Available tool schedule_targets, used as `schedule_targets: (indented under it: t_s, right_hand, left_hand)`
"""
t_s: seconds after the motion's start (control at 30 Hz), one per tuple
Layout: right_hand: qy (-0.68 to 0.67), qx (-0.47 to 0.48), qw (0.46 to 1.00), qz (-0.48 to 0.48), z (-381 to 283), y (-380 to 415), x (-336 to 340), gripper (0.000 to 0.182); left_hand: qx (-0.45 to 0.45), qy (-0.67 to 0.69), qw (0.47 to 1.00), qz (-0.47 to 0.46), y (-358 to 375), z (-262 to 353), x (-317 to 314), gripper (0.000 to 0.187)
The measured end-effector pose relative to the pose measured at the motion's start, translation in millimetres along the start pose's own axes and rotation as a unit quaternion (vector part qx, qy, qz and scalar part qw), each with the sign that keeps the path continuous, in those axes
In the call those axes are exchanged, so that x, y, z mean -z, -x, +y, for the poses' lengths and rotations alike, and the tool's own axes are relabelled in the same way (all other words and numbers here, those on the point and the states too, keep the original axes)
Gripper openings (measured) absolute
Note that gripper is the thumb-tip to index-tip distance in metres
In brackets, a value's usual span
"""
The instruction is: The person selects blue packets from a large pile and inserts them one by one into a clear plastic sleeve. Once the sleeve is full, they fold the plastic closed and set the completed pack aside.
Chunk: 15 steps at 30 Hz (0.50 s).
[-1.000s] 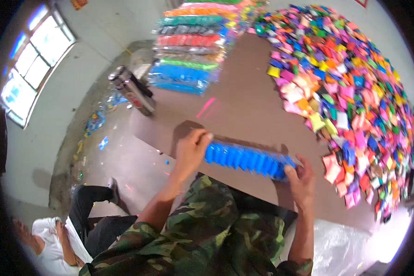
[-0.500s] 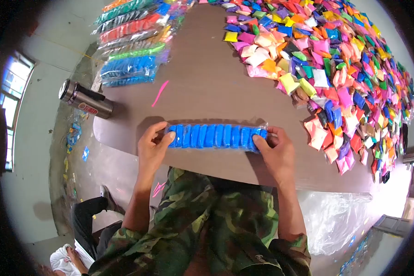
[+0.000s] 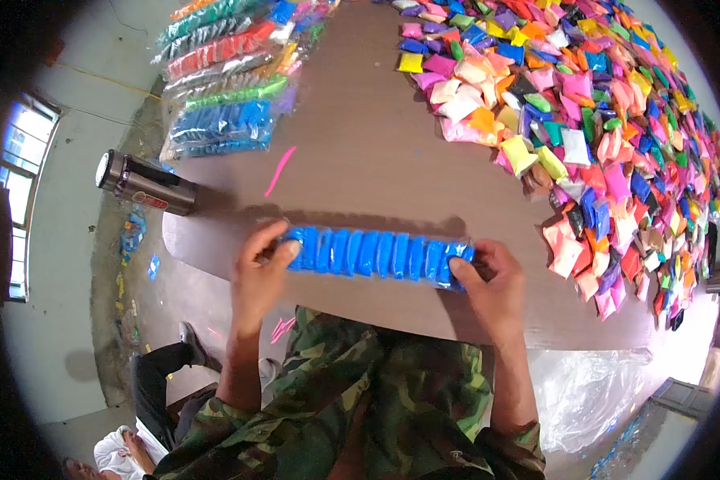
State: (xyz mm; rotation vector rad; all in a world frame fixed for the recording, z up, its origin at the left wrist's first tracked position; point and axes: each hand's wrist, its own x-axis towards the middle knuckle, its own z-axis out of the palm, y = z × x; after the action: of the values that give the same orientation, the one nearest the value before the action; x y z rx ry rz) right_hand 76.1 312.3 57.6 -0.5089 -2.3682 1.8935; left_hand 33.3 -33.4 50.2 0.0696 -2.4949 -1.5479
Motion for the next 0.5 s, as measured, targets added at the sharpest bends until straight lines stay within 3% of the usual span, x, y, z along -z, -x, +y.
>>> schedule_targets:
  t_s: [0.13, 0.23, 0.37, 0.5]
  right_hand:
    - [0.055, 0.001, 0.998, 0.009, -8, 5, 2, 0.037]
    - [0.028, -0.03, 0.999, 0.003, 2, -10, -4, 0.038]
    - [0.016, -0.014, 1.0, 0.003, -9, -5, 0, 0.037]
    - [0.008, -0.007, 1.0, 0.02, -5, 12, -3, 0.039]
  left_hand:
    - [-0.06, 0.01, 0.997, 0.041, -5, 16, 7, 0.034]
    - [0.043, -0.004, 0.998, -0.053, -9, -8, -4, 0.034]
    - [-0.023, 0.04, 0.999, -0.004, -10, 2, -1, 0.03]
    - [-0.019, 0.014, 1.0, 0.0, -8, 6, 5, 0.032]
